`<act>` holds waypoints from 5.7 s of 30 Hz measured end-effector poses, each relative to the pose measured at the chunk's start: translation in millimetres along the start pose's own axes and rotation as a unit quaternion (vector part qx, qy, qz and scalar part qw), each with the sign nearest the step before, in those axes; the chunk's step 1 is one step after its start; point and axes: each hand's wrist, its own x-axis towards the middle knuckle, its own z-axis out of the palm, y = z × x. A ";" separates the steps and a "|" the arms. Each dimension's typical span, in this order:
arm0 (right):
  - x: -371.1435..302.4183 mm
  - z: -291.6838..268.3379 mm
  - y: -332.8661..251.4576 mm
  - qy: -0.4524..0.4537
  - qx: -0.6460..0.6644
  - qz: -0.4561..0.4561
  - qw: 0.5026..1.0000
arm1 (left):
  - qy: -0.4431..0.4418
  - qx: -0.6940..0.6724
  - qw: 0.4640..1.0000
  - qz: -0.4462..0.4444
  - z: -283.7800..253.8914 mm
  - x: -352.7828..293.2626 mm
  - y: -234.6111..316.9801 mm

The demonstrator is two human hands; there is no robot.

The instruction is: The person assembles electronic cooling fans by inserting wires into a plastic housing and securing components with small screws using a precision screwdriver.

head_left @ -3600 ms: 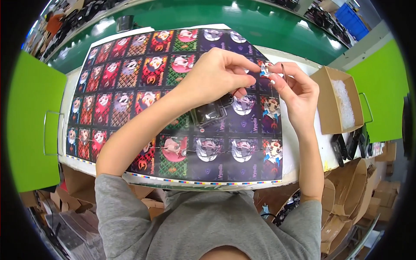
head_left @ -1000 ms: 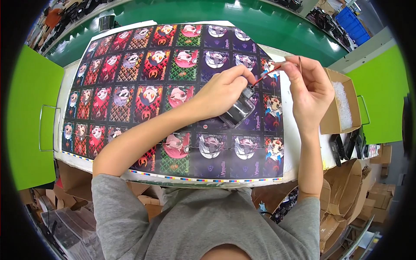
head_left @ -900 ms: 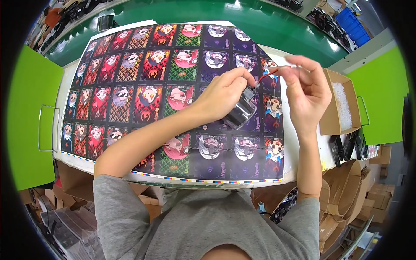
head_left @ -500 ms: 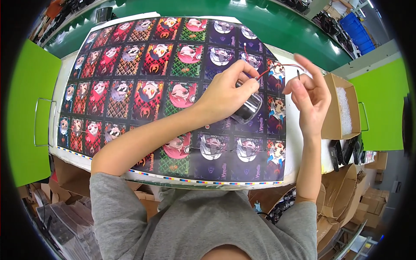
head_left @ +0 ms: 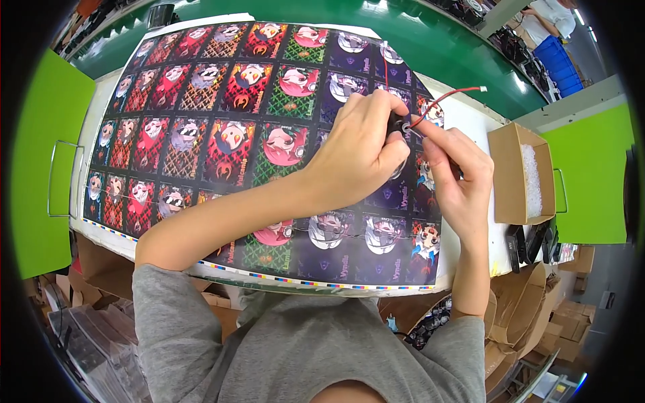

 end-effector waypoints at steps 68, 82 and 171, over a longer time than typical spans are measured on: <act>-9.2 40.1 8.2 0.148 -0.067 -0.037 0.986 | 0.077 0.094 0.989 0.088 2.9 5.3 -6.6; -4.0 35.4 6.3 0.139 -0.016 0.007 0.990 | 0.086 0.109 0.983 0.122 2.4 7.0 -8.2; 87.6 5.0 39.2 -0.004 0.283 0.060 0.957 | -0.049 -0.397 0.882 -0.247 -23.5 71.4 -24.8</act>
